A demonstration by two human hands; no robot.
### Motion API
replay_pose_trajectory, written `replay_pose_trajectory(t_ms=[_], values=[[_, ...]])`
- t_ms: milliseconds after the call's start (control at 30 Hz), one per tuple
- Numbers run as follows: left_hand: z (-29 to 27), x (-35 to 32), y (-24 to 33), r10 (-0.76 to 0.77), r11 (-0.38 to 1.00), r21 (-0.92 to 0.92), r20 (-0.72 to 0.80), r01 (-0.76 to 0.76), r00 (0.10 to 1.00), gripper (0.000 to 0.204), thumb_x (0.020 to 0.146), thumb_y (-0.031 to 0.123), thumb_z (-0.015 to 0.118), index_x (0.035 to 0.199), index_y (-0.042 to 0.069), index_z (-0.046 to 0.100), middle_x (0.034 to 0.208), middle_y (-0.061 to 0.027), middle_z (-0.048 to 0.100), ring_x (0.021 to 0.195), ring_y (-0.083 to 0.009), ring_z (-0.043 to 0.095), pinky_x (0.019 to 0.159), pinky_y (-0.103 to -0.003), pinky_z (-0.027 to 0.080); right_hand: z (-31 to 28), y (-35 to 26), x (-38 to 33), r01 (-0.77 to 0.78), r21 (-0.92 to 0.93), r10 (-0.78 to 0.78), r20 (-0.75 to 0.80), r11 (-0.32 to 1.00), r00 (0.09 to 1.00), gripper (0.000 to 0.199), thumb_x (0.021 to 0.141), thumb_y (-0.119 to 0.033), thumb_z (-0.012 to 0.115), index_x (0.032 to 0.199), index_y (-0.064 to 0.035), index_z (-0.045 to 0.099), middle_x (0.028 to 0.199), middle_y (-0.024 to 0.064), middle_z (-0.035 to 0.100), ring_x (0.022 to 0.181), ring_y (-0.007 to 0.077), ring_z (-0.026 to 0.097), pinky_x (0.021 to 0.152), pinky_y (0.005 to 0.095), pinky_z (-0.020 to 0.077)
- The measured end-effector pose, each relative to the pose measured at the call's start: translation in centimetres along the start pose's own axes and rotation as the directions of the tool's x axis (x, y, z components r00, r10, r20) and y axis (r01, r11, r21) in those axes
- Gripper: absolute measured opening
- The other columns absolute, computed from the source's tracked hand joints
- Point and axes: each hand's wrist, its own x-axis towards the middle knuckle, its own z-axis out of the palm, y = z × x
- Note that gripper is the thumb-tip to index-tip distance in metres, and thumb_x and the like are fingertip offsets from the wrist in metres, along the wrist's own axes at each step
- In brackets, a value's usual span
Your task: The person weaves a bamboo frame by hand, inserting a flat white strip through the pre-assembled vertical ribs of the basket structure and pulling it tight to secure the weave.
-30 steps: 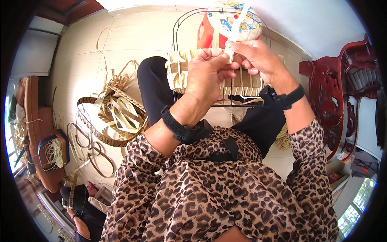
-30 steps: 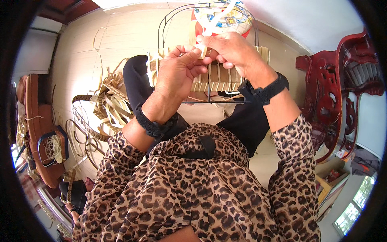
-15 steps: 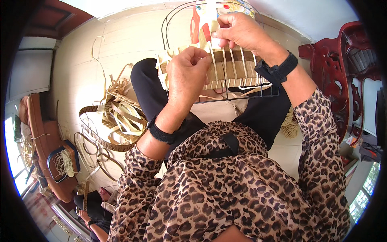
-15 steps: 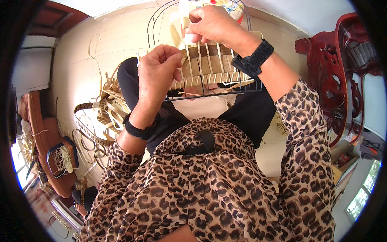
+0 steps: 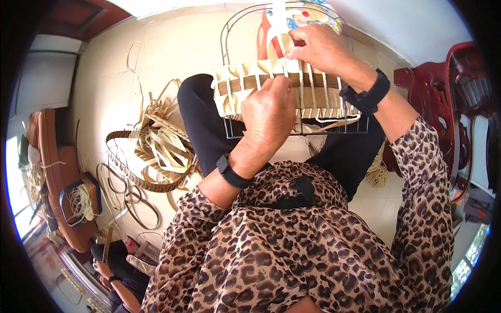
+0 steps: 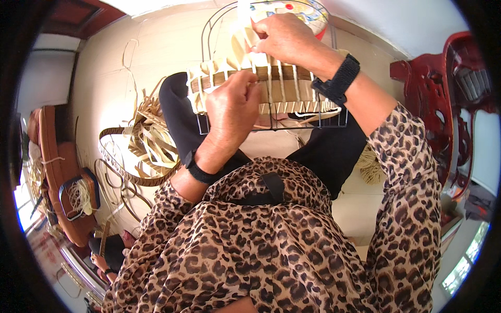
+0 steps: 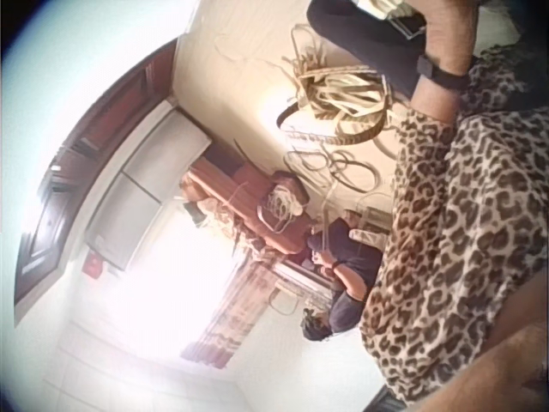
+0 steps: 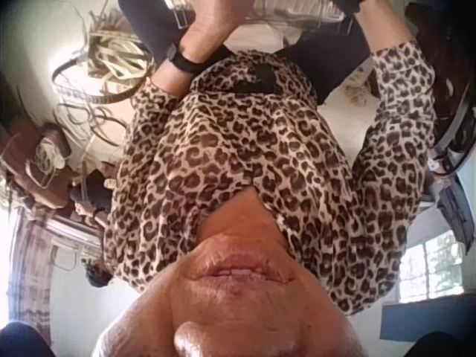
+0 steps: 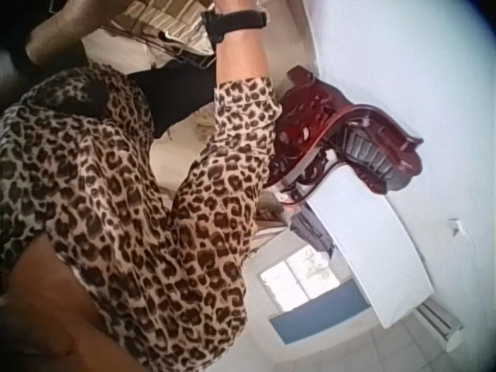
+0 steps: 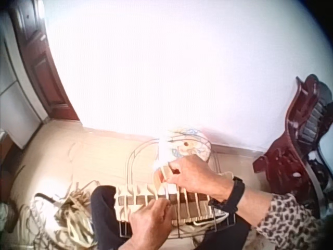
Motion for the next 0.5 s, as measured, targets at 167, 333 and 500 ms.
replay_pose_trajectory(t_ms=[167, 333, 500], values=[[0.3, -0.9, -0.2, 0.040, 0.990, 0.137, 0.018, -0.042, 0.999, 0.007, 0.069, 0.006, 0.056, 0.067, 0.011, 0.051, 0.061, -0.0064, 0.051, 0.047, -0.0244, 0.053, 0.043, -0.035, 0.044, 0.5, 0.0, 0.0, 0.391, -0.114, -0.404, -0.132, 0.913, 0.905, 0.020, 0.072, -0.021, 0.062, 0.072, -0.0009, 0.058, 0.060, 0.0160, 0.052, 0.058, 0.0316, 0.052, 0.054, 0.0383, 0.0395], [0.8, -0.6, 0.3, 0.140, 0.968, 0.208, 0.026, -0.142, 0.990, 0.013, 0.062, 0.009, 0.057, 0.072, 0.007, 0.049, 0.066, -0.0068, 0.050, 0.049, -0.0211, 0.056, 0.043, -0.035, 0.044, 0.0, -1.0, -1.2, 0.313, -0.061, -0.318, -0.108, 0.948, 0.942, 0.014, 0.071, -0.011, 0.064, 0.077, -0.0005, 0.058, 0.069, 0.0126, 0.052, 0.065, 0.0265, 0.052, 0.057, 0.0340, 0.0403], [1.4, 0.1, 0.5, 0.211, 0.940, 0.286, -0.054, -0.188, 0.976, 0.011, 0.061, 0.012, 0.058, 0.064, 0.007, 0.048, 0.062, -0.0048, 0.048, 0.048, -0.0182, 0.055, 0.042, -0.031, 0.043, -0.6, 0.0, -0.4, 0.103, 0.126, -0.111, 0.057, 0.987, 0.992, 0.014, 0.071, -0.007, 0.063, 0.081, 0.0009, 0.058, 0.069, 0.0077, 0.054, 0.062, 0.0137, 0.049, 0.058, 0.0279, 0.0399]])
